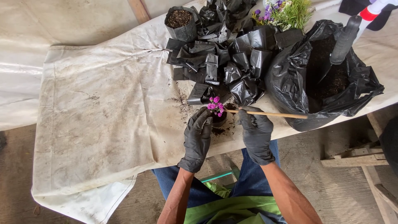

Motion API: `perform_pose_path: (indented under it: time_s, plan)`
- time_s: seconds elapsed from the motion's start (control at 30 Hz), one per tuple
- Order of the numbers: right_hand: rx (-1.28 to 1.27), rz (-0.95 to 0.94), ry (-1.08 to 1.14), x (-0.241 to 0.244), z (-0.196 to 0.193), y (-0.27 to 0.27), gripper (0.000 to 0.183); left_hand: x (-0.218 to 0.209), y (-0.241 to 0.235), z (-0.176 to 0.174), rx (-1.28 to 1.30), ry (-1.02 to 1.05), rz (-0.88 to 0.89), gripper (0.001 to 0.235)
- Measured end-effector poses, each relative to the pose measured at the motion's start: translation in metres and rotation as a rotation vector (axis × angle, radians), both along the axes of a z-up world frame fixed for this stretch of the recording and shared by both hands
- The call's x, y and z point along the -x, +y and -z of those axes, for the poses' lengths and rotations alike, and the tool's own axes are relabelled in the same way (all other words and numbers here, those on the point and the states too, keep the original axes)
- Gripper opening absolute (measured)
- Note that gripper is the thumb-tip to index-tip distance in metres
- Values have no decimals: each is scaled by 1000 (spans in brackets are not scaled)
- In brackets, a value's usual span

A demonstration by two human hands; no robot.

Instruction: The person uses a wooden stick to poke holes in the soil of a small potted plant, then places it aside. They pick up a black plastic nursery bag, fill it with soil using a trowel, and press the soil down with their gloved hands.

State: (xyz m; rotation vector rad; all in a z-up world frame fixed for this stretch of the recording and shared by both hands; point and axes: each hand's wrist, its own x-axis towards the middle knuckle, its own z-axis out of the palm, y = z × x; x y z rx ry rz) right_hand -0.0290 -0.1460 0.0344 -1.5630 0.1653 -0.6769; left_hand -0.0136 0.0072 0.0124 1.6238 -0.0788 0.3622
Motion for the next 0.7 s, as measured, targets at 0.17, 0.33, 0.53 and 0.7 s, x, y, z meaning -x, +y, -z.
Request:
perform_pose_path:
  time_s: [0.17,0.33,0.53,0.7]
  plan:
    - [-34,-1,36,5,13,-10,9,4,-2,23,-64,-27,-51,29]
    - [-69,-60,115,1,20,2,11,-4,-7,49,-50,-87,-82,15]
    - [-30,-40,94,-6,46,-8,13,-6,-11,46,-109,-128,-82,15]
    - [1,-26,116,-1,16,0,12,-4,-3,18,892,245,130,35]
